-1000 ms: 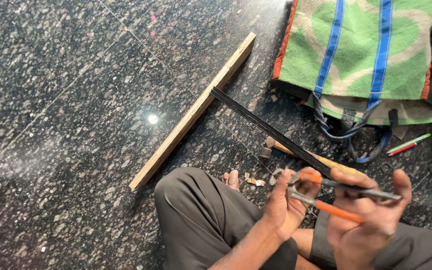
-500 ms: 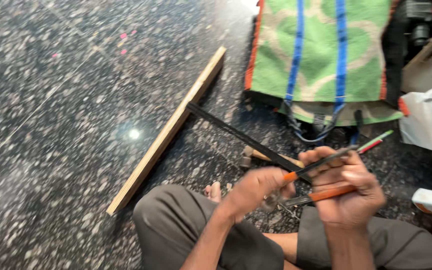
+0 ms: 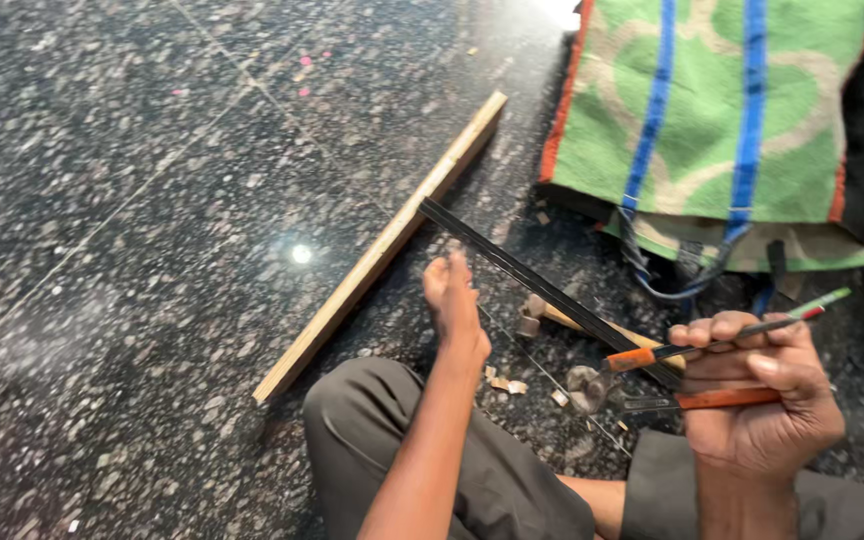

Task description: The person sits on the floor and assembles a long black metal strip onto a wooden plank. They use pliers to bend the strip, a hammer to tap it into place, and a sanding block to smooth the wood. The person handles the metal strip, wooden plank, pliers, hammer, and sanding block throughout the process.

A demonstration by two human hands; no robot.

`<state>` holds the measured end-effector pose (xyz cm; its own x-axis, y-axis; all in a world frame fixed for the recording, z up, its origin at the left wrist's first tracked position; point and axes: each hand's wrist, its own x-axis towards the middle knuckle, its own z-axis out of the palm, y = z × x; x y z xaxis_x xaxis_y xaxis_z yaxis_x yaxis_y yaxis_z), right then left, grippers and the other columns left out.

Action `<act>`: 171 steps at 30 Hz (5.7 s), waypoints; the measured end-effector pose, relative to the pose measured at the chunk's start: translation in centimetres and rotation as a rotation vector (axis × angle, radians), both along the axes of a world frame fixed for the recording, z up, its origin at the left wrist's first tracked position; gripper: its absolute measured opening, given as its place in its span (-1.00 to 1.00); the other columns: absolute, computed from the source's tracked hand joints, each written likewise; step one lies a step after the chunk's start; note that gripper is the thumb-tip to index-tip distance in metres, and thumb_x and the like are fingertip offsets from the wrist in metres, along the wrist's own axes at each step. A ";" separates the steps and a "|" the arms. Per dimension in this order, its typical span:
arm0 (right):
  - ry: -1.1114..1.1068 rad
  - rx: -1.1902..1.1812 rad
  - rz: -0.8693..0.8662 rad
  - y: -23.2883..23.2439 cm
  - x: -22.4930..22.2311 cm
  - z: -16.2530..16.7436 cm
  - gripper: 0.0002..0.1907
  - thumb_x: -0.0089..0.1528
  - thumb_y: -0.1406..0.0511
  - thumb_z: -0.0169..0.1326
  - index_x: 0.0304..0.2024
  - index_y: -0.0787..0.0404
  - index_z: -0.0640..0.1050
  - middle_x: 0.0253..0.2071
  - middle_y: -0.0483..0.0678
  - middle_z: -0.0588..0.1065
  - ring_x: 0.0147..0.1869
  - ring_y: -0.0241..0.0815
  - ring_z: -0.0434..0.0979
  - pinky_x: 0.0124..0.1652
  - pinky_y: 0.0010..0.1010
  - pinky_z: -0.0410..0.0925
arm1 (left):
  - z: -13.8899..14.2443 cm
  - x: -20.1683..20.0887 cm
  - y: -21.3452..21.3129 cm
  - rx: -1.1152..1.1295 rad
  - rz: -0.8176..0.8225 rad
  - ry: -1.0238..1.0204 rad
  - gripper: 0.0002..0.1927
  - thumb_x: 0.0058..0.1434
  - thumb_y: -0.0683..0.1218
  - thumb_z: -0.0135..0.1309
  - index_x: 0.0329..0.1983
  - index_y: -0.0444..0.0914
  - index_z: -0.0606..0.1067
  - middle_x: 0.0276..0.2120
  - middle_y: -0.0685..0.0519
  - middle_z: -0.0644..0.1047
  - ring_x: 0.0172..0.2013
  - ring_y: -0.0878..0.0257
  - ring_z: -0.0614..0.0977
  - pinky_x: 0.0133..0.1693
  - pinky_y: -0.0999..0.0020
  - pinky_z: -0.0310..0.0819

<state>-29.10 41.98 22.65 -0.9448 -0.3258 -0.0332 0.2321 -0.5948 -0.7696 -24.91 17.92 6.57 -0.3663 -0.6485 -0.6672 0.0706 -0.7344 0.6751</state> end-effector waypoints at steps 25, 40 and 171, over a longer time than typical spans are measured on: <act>0.312 0.328 -0.296 -11.9 8.2 6.4 -0.53 0.23 0.48 0.16 0.16 0.20 0.36 0.32 0.23 0.36 0.33 0.00 0.43 0.43 -0.06 0.29 | 9.6 7.1 -1.7 0.326 -0.416 0.549 -0.85 0.33 -0.24 0.07 -0.05 -0.31 0.49 -0.01 -0.14 0.63 0.05 0.13 0.65 -0.15 0.38 0.55; 0.398 0.374 -0.424 -16.1 8.8 3.4 -0.67 0.38 0.50 0.07 0.08 0.14 0.28 -0.05 0.05 0.38 -0.05 -0.12 0.46 0.13 -0.19 0.41 | 8.8 6.7 -2.1 0.314 -0.442 0.614 -0.88 0.35 -0.30 0.03 -0.10 -0.28 0.52 -0.06 -0.08 0.63 -0.19 0.38 0.60 -0.35 0.55 0.32; 1.327 1.255 0.070 -6.7 -40.0 -1.4 -0.75 0.36 0.37 0.08 0.06 0.34 0.60 -0.08 0.11 0.59 -0.02 0.00 0.60 -0.14 -0.14 0.47 | -1.8 1.5 -2.7 -0.048 0.114 -0.254 -0.66 0.24 -0.04 0.14 0.02 -0.19 0.36 -0.18 0.07 0.47 -0.26 0.29 0.50 -0.33 0.38 0.35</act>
